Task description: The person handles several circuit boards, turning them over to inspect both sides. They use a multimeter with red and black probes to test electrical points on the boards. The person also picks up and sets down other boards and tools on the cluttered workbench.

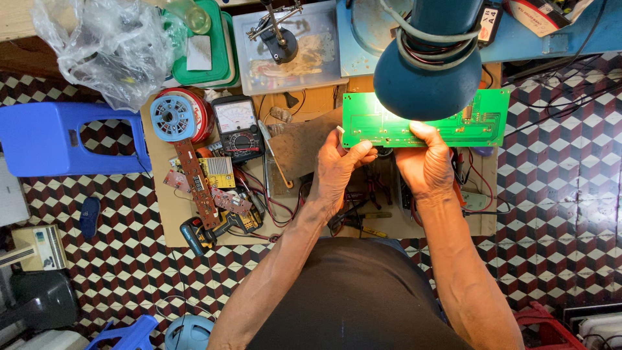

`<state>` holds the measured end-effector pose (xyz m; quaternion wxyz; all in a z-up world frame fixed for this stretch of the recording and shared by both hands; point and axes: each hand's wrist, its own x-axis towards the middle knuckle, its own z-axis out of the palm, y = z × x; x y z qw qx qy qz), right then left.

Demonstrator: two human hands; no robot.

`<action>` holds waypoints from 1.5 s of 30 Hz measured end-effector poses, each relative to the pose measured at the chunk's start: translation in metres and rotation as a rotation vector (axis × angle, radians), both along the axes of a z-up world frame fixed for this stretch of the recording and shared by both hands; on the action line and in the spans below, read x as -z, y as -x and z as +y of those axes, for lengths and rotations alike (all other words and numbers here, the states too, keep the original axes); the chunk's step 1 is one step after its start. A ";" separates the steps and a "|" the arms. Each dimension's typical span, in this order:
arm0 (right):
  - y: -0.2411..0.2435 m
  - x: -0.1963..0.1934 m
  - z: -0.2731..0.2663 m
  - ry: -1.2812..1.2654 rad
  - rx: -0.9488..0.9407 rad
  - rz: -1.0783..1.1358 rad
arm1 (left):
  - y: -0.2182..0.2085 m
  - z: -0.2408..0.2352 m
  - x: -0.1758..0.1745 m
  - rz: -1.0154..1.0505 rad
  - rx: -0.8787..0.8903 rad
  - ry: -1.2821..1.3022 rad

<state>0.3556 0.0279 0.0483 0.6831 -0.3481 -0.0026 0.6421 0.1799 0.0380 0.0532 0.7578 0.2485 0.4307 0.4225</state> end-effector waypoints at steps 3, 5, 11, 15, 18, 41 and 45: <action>0.002 0.001 -0.002 -0.004 0.000 0.000 | 0.002 -0.001 -0.003 -0.003 -0.005 0.002; 0.004 0.002 -0.003 -0.016 -0.008 0.014 | 0.004 -0.002 -0.005 0.006 -0.001 0.004; 0.009 0.004 -0.005 0.030 0.013 0.045 | 0.008 -0.003 -0.004 0.020 0.011 0.015; 0.013 0.005 -0.005 0.042 0.011 0.048 | 0.010 -0.003 -0.001 0.033 0.012 0.027; 0.013 0.007 -0.006 0.075 0.018 0.047 | 0.011 -0.003 0.001 0.028 0.017 0.024; 0.035 -0.040 -0.019 0.089 -0.263 -0.376 | 0.013 -0.003 0.017 -0.071 -0.051 0.021; 0.038 -0.034 -0.016 0.081 -0.250 -0.425 | 0.015 -0.002 0.013 -0.051 -0.048 0.033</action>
